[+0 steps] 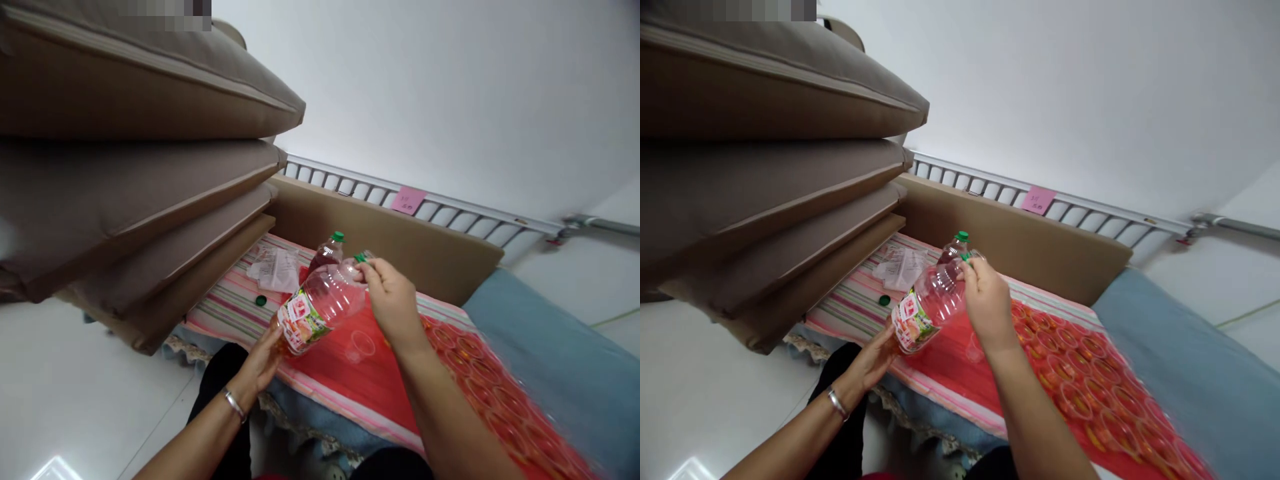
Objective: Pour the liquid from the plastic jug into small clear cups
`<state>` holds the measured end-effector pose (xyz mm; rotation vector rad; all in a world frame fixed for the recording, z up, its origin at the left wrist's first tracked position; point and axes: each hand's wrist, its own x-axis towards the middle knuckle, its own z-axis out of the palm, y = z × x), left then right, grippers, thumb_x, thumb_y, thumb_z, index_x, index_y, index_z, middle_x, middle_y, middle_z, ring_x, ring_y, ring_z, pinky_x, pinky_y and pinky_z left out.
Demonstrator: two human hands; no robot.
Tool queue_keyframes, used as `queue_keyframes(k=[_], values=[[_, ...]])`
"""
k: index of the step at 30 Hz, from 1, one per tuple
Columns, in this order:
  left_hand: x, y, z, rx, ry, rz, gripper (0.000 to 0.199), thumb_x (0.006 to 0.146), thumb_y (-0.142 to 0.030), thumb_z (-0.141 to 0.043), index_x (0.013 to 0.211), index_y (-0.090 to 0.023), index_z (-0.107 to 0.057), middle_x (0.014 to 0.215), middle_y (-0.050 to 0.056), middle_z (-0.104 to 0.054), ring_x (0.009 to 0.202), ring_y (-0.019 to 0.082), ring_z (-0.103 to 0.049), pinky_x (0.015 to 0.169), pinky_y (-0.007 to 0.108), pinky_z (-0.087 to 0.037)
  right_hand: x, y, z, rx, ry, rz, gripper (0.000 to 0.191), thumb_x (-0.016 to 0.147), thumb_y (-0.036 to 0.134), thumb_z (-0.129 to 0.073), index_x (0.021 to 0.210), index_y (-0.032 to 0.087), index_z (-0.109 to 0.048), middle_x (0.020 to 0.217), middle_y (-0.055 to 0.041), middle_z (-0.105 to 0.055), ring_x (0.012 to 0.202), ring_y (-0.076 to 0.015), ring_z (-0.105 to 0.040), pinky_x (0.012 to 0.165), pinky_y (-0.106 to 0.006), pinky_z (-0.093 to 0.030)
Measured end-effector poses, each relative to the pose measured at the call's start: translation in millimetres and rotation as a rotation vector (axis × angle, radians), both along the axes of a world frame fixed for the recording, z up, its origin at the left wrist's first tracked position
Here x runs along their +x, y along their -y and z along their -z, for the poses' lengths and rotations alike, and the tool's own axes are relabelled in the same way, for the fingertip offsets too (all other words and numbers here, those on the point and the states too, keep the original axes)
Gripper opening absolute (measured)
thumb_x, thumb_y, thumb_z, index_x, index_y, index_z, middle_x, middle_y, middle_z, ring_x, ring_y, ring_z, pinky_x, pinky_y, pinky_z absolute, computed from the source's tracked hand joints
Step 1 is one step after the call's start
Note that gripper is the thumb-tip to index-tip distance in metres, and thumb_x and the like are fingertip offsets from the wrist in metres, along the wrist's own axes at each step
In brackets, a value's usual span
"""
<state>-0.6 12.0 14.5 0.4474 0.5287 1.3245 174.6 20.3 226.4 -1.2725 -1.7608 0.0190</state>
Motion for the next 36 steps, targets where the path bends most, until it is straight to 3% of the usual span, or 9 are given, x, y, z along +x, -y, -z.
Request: queue_keyframes(k=[3, 7, 11, 19, 23, 28, 36], values=[[-8, -3, 4.5, 0.005, -0.071, -0.063, 0.056, 0.069, -0.034, -0.081, 0.120, -0.021, -0.062, 0.122, 0.009, -0.067, 0.112, 0.027, -0.062, 0.095, 0.037, -0.049, 11, 8, 41.9, -0.062, 0.005, 0.089, 0.027, 0.090, 0.039, -0.042, 0.081, 0.022, -0.061, 0.081, -0.0065, -0.070, 0.077, -0.0216, -0.064, 0.069, -0.030, -0.044], [-18, -10, 14.6, 0.021, -0.202, -0.160, 0.060, 0.063, -0.035, -0.084, 0.118, -0.018, -0.064, 0.122, 0.012, -0.068, 0.115, 0.030, -0.061, 0.094, 0.040, -0.050, 23, 6, 95.3, -0.214, -0.142, 0.117, 0.027, 0.087, 0.036, -0.041, 0.096, 0.021, -0.061, 0.090, -0.0098, -0.072, 0.083, -0.0239, -0.067, 0.073, -0.032, -0.048], [-24, -17, 17.0, 0.071, -0.338, -0.223, 0.063, 0.064, -0.037, -0.083, 0.121, -0.020, -0.062, 0.127, 0.011, -0.066, 0.118, 0.028, -0.059, 0.096, 0.037, -0.049, 28, 0, 129.2, -0.227, -0.248, 0.112, 0.031, 0.086, 0.036, -0.041, 0.101, 0.018, -0.061, 0.095, -0.0128, -0.070, 0.088, -0.0249, -0.066, 0.079, -0.035, -0.049], [-37, -36, 25.3, 0.027, -0.612, -0.315, 0.062, 0.059, -0.040, -0.085, 0.112, -0.020, -0.062, 0.112, 0.008, -0.071, 0.103, 0.027, -0.067, 0.079, 0.033, -0.054, 34, -6, 167.5, -0.253, -0.365, 0.122, 0.026, 0.084, 0.029, -0.045, 0.099, 0.018, -0.062, 0.091, -0.0107, -0.066, 0.086, -0.0225, -0.063, 0.083, -0.033, -0.050], [-44, -46, 29.5, 0.049, -0.679, -0.304, 0.062, 0.062, -0.040, -0.083, 0.117, -0.022, -0.060, 0.119, 0.008, -0.068, 0.112, 0.027, -0.062, 0.082, 0.033, -0.053, 34, -9, 182.1, -0.248, -0.457, 0.129, 0.024, 0.085, 0.028, -0.044, 0.098, 0.018, -0.062, 0.089, -0.0087, -0.065, 0.086, -0.0207, -0.063, 0.083, -0.031, -0.049], [-45, -57, 22.8, 0.052, -0.734, -0.321, 0.070, 0.057, -0.038, -0.085, 0.120, -0.022, -0.060, 0.122, 0.009, -0.066, 0.119, 0.029, -0.058, 0.082, 0.032, -0.053, 33, -11, 195.3, -0.203, -0.579, 0.137, 0.021, 0.085, 0.027, -0.046, 0.096, 0.018, -0.062, 0.088, -0.0076, -0.065, 0.085, -0.0206, -0.063, 0.082, -0.032, -0.049], [-39, -61, 9.5, 0.060, -0.803, -0.362, 0.081, 0.048, -0.036, -0.088, 0.123, -0.021, -0.061, 0.117, 0.009, -0.068, 0.105, 0.026, -0.064, 0.068, 0.024, -0.052, 36, -12, 213.0, -0.166, -0.730, 0.145, 0.018, 0.083, 0.028, -0.048, 0.092, 0.020, -0.062, 0.088, -0.0077, -0.064, 0.084, -0.0209, -0.063, 0.081, -0.033, -0.049]])
